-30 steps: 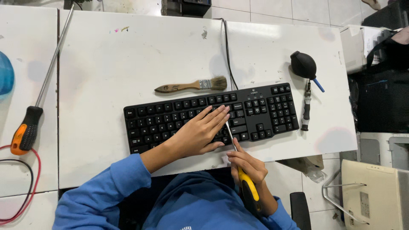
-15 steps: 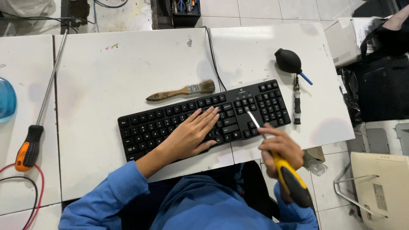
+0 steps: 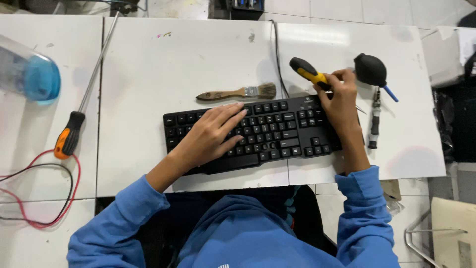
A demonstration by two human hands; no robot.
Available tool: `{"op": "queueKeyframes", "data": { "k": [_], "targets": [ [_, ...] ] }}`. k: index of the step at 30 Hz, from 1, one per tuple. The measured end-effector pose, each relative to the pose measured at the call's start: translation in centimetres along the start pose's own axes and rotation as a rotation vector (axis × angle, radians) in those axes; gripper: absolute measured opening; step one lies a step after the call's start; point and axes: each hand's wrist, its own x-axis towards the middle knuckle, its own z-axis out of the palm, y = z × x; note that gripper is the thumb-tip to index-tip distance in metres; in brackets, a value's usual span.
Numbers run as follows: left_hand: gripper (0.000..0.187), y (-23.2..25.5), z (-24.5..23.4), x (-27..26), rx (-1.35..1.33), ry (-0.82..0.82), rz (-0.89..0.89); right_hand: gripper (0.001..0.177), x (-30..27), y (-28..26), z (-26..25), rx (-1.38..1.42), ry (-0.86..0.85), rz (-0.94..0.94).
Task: The person removes several keycaps from a black keyboard using their fingers and a screwdriver, then places the removed keycaps on the table. The person uses a brush to sweep debris from the keyboard surface.
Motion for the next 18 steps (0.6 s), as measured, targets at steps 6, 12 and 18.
{"op": "queueKeyframes", "data": {
  "k": [6, 12, 18],
  "targets": [
    [0.05, -1.6, -1.9, -3.4, 0.034, -0.055, -0.144, 0.034, 0.1, 1.7, -1.0, -0.027, -0.054, -0.026],
    [0.051, -2.3, -1.9, -4.6, -0.015, -0.039, -0.129, 0.029, -0.7, 3.8, -1.8, -0.155, -0.179, 0.049],
    [0.053, -2.6, -2.1, -4.5, -0.048, -0.059, -0.11, 0.032, -0.1, 1.6, -3.0, -0.125, -0.177, -0.019]
  ]
}}
